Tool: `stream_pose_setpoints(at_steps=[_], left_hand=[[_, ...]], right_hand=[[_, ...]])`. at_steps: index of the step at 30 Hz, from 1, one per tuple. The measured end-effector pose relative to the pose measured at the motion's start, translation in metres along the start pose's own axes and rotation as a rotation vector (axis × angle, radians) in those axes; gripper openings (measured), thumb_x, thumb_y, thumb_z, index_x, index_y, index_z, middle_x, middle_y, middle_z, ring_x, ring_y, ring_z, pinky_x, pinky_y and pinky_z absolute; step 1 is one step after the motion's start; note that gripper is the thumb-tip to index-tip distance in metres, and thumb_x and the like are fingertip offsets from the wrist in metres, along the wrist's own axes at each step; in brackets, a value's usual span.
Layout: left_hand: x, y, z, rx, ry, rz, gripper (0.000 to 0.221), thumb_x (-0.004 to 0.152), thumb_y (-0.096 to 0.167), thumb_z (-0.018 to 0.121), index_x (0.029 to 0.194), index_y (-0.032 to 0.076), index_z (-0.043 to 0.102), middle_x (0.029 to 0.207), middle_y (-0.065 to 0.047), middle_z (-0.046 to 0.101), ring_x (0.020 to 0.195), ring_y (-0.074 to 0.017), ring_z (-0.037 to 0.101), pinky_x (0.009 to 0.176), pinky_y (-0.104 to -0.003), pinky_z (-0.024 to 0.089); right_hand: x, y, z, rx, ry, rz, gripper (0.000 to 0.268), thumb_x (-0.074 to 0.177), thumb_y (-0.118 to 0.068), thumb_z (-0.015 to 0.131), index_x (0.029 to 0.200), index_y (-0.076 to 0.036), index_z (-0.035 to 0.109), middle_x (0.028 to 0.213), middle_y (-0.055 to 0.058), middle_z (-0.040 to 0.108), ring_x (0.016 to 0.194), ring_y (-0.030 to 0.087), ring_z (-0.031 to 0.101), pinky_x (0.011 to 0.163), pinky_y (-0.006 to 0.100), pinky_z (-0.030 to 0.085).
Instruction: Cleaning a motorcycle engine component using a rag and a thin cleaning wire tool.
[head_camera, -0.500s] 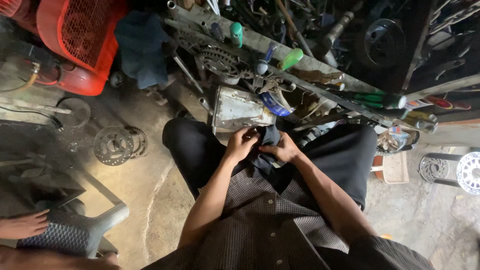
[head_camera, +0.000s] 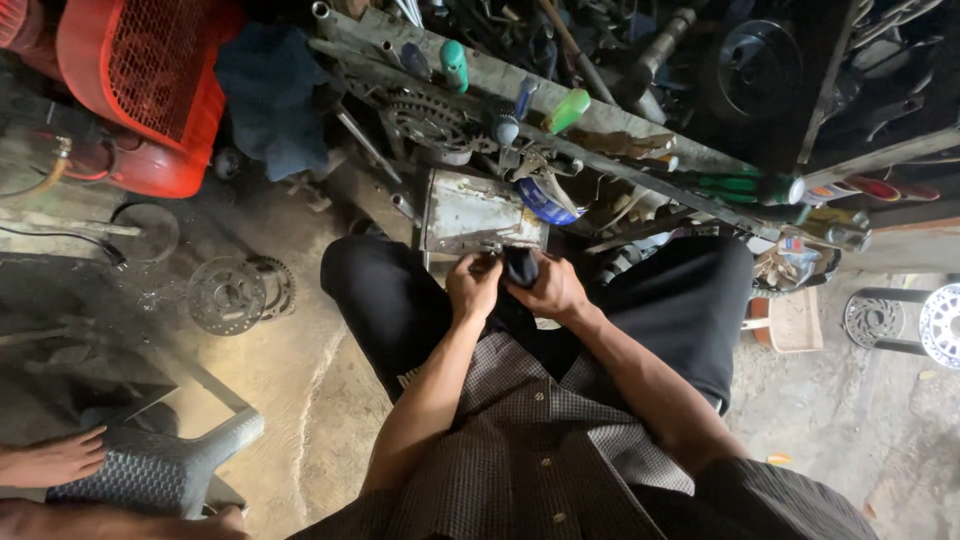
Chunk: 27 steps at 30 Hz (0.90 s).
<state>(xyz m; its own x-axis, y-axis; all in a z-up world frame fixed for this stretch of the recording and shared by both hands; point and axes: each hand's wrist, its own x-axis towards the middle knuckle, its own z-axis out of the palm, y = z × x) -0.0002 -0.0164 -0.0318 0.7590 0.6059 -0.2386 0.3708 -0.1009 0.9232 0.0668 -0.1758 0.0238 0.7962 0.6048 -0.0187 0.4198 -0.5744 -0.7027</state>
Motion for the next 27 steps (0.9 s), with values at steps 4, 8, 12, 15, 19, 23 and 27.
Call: stream_pose_setpoints(at_steps=[4,8,12,15,19,23,27], left_hand=[[0.011,-0.011,-0.005,-0.059,-0.056,0.171,0.026,0.085,0.016,0.077,0.106,0.002,0.075,0.095,-0.010,0.078,0.084,-0.0167,0.075,0.077,-0.030,0.058],[0.007,0.021,-0.015,-0.169,-0.341,0.068,0.022,0.095,0.017,0.072,0.113,0.006,0.078,0.093,-0.010,0.078,0.080,-0.0148,0.069,0.072,-0.028,0.055],[0.000,0.044,-0.020,-0.014,-0.194,0.156,0.024,0.089,0.023,0.079,0.105,0.005,0.079,0.093,-0.010,0.081,0.080,-0.0136,0.076,0.071,-0.027,0.058],[0.005,0.044,-0.020,0.061,-0.038,0.099,0.033,0.083,0.029,0.086,0.100,0.001,0.079,0.088,-0.012,0.081,0.075,-0.0152,0.076,0.071,-0.028,0.059],[0.013,0.024,-0.017,0.010,0.049,0.040,0.039,0.081,0.032,0.087,0.102,-0.001,0.079,0.090,-0.011,0.080,0.077,-0.0158,0.076,0.074,-0.029,0.059],[0.013,0.018,-0.017,-0.066,0.108,0.016,0.039,0.080,0.031,0.088,0.099,-0.001,0.079,0.089,-0.010,0.080,0.077,-0.0170,0.074,0.076,-0.030,0.059],[0.023,-0.025,0.002,-0.542,-0.015,0.078,0.040,0.084,0.027,0.087,0.104,-0.004,0.072,0.101,-0.010,0.077,0.091,-0.0169,0.072,0.086,-0.032,0.059]], right_hand=[[0.001,-0.003,-0.001,0.077,-0.015,0.038,0.045,0.078,-0.032,0.085,0.108,-0.003,0.068,0.090,0.016,0.074,0.074,0.031,0.073,0.070,0.040,0.059],[-0.004,0.002,-0.007,0.311,-0.149,0.146,0.042,0.075,-0.028,0.085,0.104,-0.002,0.070,0.083,0.012,0.078,0.071,0.022,0.073,0.071,0.036,0.059],[-0.009,0.007,0.002,0.534,-0.091,0.057,0.041,0.080,-0.023,0.084,0.111,-0.001,0.070,0.093,0.011,0.079,0.083,0.017,0.070,0.077,0.035,0.059],[-0.005,-0.012,-0.012,0.342,-0.113,0.088,0.046,0.076,-0.027,0.085,0.110,-0.002,0.068,0.088,0.012,0.078,0.074,0.018,0.075,0.073,0.035,0.060],[0.000,-0.021,-0.012,0.171,-0.115,0.025,0.053,0.078,-0.028,0.087,0.119,-0.002,0.066,0.093,0.015,0.076,0.078,0.023,0.072,0.073,0.036,0.058],[-0.005,-0.026,-0.009,0.285,-0.113,0.057,0.049,0.078,-0.026,0.087,0.116,-0.002,0.066,0.094,0.013,0.077,0.081,0.021,0.074,0.077,0.035,0.059],[-0.007,-0.004,0.010,0.720,-0.146,0.151,0.042,0.083,-0.011,0.084,0.119,-0.002,0.066,0.111,0.007,0.074,0.101,0.016,0.068,0.091,0.035,0.055]])
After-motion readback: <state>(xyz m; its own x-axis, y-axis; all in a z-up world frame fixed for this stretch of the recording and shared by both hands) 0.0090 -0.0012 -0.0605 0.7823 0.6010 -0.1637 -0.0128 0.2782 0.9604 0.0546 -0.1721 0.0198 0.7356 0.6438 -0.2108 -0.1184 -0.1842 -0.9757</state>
